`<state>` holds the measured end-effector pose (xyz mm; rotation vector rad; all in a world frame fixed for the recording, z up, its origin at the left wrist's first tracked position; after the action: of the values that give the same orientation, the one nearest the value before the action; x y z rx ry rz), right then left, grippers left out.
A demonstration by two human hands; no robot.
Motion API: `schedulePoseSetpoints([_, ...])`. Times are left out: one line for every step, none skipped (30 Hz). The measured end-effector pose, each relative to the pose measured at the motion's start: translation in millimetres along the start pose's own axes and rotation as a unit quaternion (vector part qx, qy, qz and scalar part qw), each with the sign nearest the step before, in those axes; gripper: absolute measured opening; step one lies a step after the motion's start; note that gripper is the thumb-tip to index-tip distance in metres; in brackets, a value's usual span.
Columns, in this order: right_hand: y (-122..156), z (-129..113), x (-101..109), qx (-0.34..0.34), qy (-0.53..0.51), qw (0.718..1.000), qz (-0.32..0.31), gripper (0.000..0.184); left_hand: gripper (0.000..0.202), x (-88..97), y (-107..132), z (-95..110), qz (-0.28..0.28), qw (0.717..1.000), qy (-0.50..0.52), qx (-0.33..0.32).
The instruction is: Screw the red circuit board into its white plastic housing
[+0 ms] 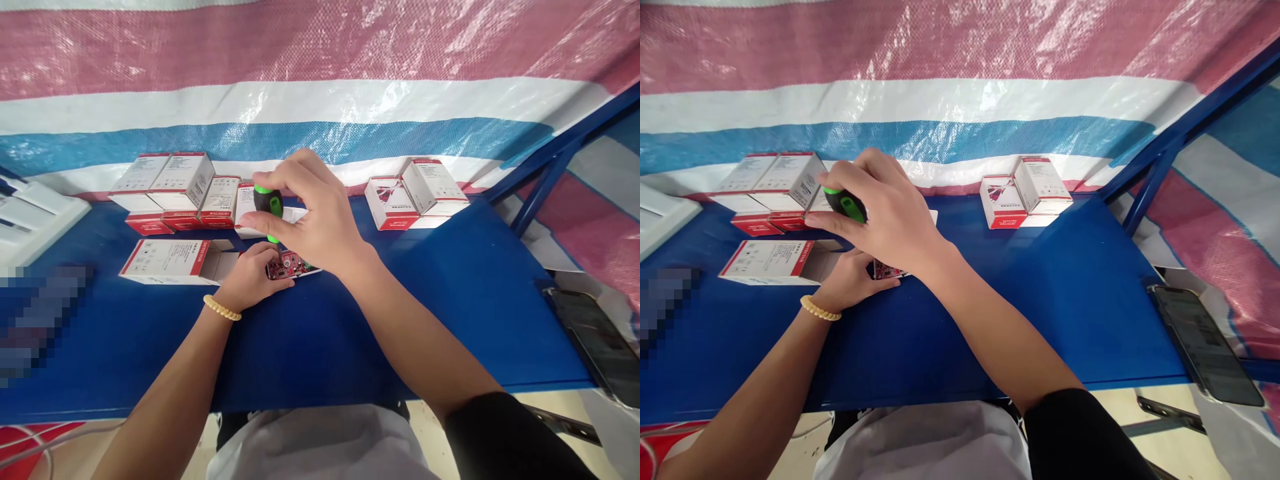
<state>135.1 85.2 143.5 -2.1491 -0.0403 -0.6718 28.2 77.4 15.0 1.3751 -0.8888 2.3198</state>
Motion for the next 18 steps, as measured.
schedulePoseSetpoints([0.3,-0.1,0.6,-0.003,0.007,1.000,0.018,0.025,0.031,0.4,-0.1,0.7,0.003,1.000,0.003,-0.003])
schedulePoseSetpoints([0.6,0.3,1.1,-0.007,0.012,0.999,0.031,0.024,0.030,0.5,-0.2,1.2,0.005,1.000,0.006,-0.006])
schedulePoseSetpoints([1.0,1.0,1.4,-0.013,0.014,0.999,0.035,0.021,0.030,0.1,-0.2,1.4,0.005,1.000,0.009,-0.008])
schedulePoseSetpoints([1.3,1.8,1.6,-0.017,0.013,0.999,0.031,0.018,0.030,-0.4,-0.1,1.3,0.004,1.000,0.011,-0.008])
schedulePoseSetpoints([1.5,2.6,1.7,-0.019,0.007,1.000,0.020,0.015,0.030,-0.9,0.0,1.1,0.003,1.000,0.012,-0.008])
schedulePoseSetpoints([1.6,3.3,2.1,-0.021,-0.002,1.000,0.005,0.014,0.031,-1.2,0.3,0.6,0.004,1.000,0.013,-0.006])
schedulePoseSetpoints([1.6,4.0,3.2,-0.020,-0.014,1.000,-0.008,0.013,0.032,-1.3,0.5,0.1,0.005,1.000,0.014,-0.005])
schedulePoseSetpoints([1.5,4.4,4.8,-0.019,-0.026,0.999,-0.019,0.012,0.033,-1.3,0.8,-0.4,0.006,1.000,0.014,-0.003])
schedulePoseSetpoints([1.3,4.8,6.2,-0.016,-0.037,0.999,-0.029,0.012,0.034,-1.3,1.0,-0.8,0.008,1.000,0.014,-0.001])
schedulePoseSetpoints([1.1,5.0,7.2,-0.013,-0.045,0.998,-0.036,0.013,0.035,-1.4,1.3,-1.2,0.008,1.000,0.015,0.000])
schedulePoseSetpoints([0.9,5.2,7.7,-0.012,-0.052,0.998,-0.041,0.014,0.037,-1.6,1.5,-1.5,0.007,1.000,0.015,0.002])
schedulePoseSetpoints([0.7,5.1,8.0,-0.010,-0.057,0.997,-0.041,0.014,0.038,-1.8,1.7,-1.9,0.007,1.000,0.015,0.003])
schedulePoseSetpoints([0.5,4.9,7.9,-0.009,-0.062,0.997,-0.036,0.014,0.039,-1.8,1.9,-2.1,0.007,1.000,0.014,0.004])
schedulePoseSetpoints([0.4,4.4,7.5,-0.008,-0.066,0.997,-0.028,0.013,0.040,-1.7,2.0,-2.2,0.007,1.000,0.013,0.004])
schedulePoseSetpoints([0.5,3.9,6.8,-0.007,-0.070,0.997,-0.016,0.013,0.040,-1.5,2.0,-1.9,0.008,1.000,0.011,0.002])
schedulePoseSetpoints([0.6,3.7,6.0,-0.008,-0.071,0.997,-0.002,0.014,0.039,-1.2,1.9,-1.5,0.010,1.000,0.009,0.000])
schedulePoseSetpoints([0.9,4.0,5.1,-0.012,-0.071,0.997,0.013,0.017,0.039,-1.0,1.6,-0.9,0.010,1.000,0.009,-0.003])
schedulePoseSetpoints([1.1,5.0,4.4,-0.018,-0.070,0.997,0.027,0.020,0.038,-0.9,1.4,-0.2,0.011,1.000,0.010,-0.006])
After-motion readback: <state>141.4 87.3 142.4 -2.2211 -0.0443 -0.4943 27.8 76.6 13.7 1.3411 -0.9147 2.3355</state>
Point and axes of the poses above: each hand's wrist, its own y-axis away from the middle knuckle, its own x-axis out of the back of the hand, z = x × y, the point moved 8 cm from there along -y, towards the middle knuckle, and after that the axes turned 13 degrees about -x, right-handed, at the moved point
